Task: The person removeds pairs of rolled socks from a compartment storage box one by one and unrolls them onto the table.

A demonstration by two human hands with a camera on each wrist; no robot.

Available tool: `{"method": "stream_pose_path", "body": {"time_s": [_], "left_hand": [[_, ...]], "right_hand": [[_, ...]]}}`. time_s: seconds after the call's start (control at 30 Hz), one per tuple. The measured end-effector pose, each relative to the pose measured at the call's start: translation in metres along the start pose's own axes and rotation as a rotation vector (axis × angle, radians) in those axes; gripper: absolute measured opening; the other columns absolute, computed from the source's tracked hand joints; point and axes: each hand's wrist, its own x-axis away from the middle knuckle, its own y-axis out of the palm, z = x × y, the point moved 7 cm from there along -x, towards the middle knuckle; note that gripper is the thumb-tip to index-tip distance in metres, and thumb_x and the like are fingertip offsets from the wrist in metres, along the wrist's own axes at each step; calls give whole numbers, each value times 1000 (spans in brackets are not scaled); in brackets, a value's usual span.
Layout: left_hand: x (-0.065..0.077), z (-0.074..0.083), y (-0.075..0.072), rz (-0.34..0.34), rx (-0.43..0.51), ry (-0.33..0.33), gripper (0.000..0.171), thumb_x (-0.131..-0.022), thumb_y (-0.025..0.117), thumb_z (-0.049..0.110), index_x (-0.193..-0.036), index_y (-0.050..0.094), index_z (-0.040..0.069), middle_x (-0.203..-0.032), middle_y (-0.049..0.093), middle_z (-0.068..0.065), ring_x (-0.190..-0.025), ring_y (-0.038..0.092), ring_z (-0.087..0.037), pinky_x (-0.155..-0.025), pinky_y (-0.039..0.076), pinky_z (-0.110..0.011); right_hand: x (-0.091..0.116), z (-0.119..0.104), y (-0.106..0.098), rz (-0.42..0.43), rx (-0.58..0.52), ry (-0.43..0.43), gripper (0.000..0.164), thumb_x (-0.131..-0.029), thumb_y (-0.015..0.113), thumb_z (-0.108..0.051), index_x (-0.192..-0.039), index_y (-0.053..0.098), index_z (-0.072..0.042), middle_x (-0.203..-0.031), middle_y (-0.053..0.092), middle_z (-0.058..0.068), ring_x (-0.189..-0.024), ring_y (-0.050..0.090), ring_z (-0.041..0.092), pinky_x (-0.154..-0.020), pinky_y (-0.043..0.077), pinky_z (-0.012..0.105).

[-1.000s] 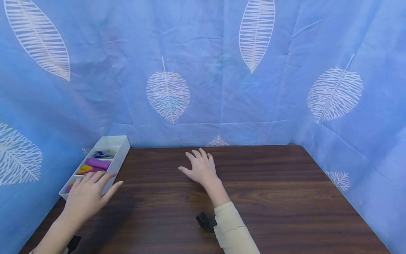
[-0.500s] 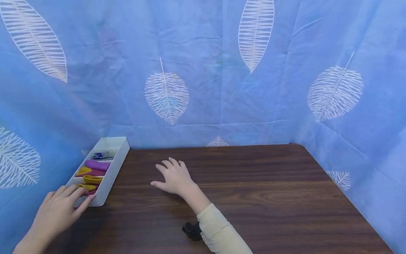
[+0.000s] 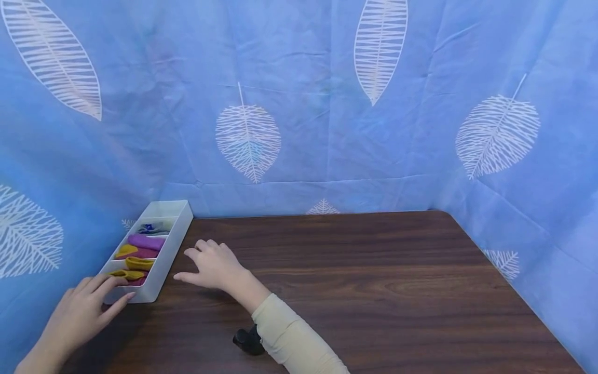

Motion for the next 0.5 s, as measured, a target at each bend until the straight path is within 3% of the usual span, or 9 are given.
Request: {"method": "stream_pose_path", "body": {"time_s": [0.13,0.3,0.5], "left_hand": [[2,-3,9,-31,7,3,44,-76,81,40,-106,68,11,-105,64,-16,-99,54,-39,-80,43,-67],[2,-3,12,-2,1,28,43,-75,82,39,-106,69,13,-106,65,-15,-101,55,-39,-82,41,-69],[4,0,10,50,11,70,39,-74,82,36,-104,70,13,-102,66,-12,-100,58,-37,-84,42,-69]], "right_hand": [[-15,-16,4,27,42,-33,60,-92,44,-69,-134,58,-28,-127,60,-4,-113,58,11,-88,54,28],[-35,-32,10,38,96,-62,58,-91,44,-70,-131,60,-31,-125,60,-6,-108,58,8,-84,54,23],[-56,-45,23,-31,92,-52,57,-91,41,-71,-134,57,-37,-126,57,-8,-103,55,6,-74,51,17]]}}
